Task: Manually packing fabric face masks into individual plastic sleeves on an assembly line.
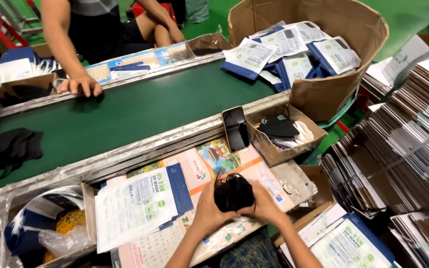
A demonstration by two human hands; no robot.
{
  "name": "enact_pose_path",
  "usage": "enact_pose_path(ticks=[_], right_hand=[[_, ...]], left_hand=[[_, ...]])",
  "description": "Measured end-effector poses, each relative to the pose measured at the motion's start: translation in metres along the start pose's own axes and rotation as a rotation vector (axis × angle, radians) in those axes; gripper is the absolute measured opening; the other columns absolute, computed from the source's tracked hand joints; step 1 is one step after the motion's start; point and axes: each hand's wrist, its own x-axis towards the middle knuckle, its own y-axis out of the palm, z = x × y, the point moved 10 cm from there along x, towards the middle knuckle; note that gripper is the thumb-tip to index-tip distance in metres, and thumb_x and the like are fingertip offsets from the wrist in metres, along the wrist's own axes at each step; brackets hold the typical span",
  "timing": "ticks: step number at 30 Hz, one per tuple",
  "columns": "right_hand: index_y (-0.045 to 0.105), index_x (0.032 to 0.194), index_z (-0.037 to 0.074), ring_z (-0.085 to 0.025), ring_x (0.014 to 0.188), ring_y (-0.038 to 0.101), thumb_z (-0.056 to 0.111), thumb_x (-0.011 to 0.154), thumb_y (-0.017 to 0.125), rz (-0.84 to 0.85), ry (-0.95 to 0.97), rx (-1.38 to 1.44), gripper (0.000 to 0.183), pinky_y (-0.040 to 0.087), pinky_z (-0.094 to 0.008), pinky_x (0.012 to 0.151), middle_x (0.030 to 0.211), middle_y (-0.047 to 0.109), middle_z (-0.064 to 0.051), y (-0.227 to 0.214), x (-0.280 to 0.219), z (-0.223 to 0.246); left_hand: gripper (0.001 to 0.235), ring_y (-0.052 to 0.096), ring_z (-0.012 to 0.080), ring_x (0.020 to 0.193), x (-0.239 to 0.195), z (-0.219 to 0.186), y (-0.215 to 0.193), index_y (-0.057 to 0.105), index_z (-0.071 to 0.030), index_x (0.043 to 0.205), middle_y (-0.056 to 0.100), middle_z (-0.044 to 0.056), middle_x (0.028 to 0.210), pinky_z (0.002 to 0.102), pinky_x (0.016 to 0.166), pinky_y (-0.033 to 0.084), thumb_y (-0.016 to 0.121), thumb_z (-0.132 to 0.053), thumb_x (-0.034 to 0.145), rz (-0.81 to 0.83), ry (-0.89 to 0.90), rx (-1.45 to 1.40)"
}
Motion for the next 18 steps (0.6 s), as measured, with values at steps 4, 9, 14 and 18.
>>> enact_pose_path(ticks=[4,9,14,18], right_hand=[[0.073,0.123,0.011,-0.025,0.106,0.079,0.029,0.061,0.092,-0.057,0.255,0.149,0.068,0.058,-0.036,0.098,0.109,0.08,-0.011,0.007,-0.014,-0.015],[0.069,0.112,-0.001,-0.035,0.095,0.064,0.018,0.046,0.1,-0.195,-0.332,-0.057,0.075,0.051,-0.04,0.083,0.103,0.072,-0.019,-0.024,-0.013,0.077],[0.074,0.111,0.003,-0.019,0.087,0.071,0.018,0.063,0.1,-0.117,-0.072,0.277,0.057,0.058,-0.032,0.082,0.095,0.079,-0.009,0.02,-0.014,-0.014],[0.068,0.12,0.004,-0.014,0.089,0.071,0.021,0.06,0.093,-0.149,0.152,0.327,0.068,0.059,-0.031,0.083,0.097,0.08,-0.004,-0.01,-0.017,0.016]], left_hand=[[0.13,0.048,0.0377,0.129,-0.001,0.012,0.002,0.033,-0.006,0.152,0.052,0.019,0.14,0.046,0.109,0.038,0.101,-0.034,0.045,-0.031,-0.036,0.256],[0.128,0.051,0.0353,0.124,-0.005,0.008,0.0,0.032,-0.007,0.153,0.056,0.015,0.128,0.051,0.111,0.032,0.101,-0.045,0.051,-0.032,0.018,0.376],[0.126,0.057,0.0397,0.119,-0.008,-0.008,0.001,0.03,-0.005,0.154,0.062,0.019,0.128,0.049,0.102,0.042,0.099,-0.04,0.055,-0.091,0.123,0.212],[0.117,0.076,0.034,0.096,-0.004,-0.001,-0.003,0.028,-0.012,0.162,0.079,0.012,0.109,0.04,0.084,0.059,0.088,-0.03,0.062,0.011,0.049,0.179]])
